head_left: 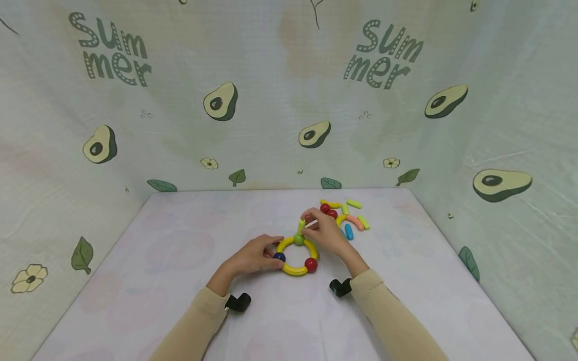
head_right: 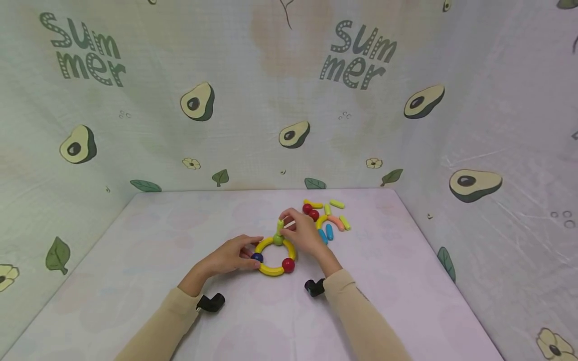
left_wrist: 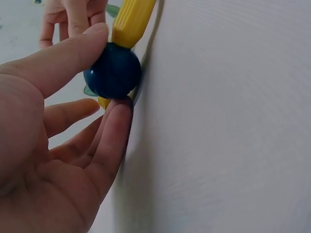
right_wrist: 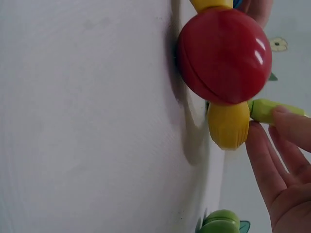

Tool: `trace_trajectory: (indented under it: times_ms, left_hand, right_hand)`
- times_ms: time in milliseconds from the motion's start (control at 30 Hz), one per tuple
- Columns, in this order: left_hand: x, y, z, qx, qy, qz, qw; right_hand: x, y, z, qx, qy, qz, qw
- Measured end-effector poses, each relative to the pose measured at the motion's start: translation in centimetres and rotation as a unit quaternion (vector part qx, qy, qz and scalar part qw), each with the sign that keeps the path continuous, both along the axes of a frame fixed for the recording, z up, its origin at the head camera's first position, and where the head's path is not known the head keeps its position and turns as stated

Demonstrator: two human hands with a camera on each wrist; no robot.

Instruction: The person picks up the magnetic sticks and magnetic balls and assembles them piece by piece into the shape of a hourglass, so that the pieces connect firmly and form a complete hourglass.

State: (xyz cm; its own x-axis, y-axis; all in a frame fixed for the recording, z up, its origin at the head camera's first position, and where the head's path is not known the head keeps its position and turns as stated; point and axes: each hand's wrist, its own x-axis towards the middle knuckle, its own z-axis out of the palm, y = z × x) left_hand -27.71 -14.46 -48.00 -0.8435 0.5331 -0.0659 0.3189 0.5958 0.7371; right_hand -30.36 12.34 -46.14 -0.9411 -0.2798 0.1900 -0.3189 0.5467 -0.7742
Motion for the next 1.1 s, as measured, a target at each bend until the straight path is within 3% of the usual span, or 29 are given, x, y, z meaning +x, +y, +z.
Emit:
trace_trajectory:
  times_ms: [333, 467, 600, 867, 1100]
  left_hand:
    - [-0.1, 0.1, 0.0, 0.056, -0.048, 0.021, 0.9971]
    - [-0.2, 0.1, -0.1, 0.079, -0.066, 0.045, 0.9937]
    - [-0.3, -0.1, -0.2, 0.073, -0.055, 0.068, 0.9935]
    - [-0.4, -0.3, -0.2, 0.076, -0.043, 0.083, 0.9927]
    - [-0.5, -0.2, 0.0, 0.058, 0.039, 0.130, 0.9890]
  right_hand:
    - [-0.5, -2.1, 0.0, 0.020, 0.030, 0.032, 0.9989]
    - [-0.5, -2.9, -0.2, 0.020, 0.043, 0.040, 0.9981]
    - [-0.6, -3.5, -0.4, 0.017, 0.045, 0.048, 0.9977]
    - [-0.4, -4.4, -0.4, 0.007, 0.046, 0.053, 0.9975]
    - [-0.1, -4.6, -0.4, 0.010, 0.055, 0.049, 0.9973]
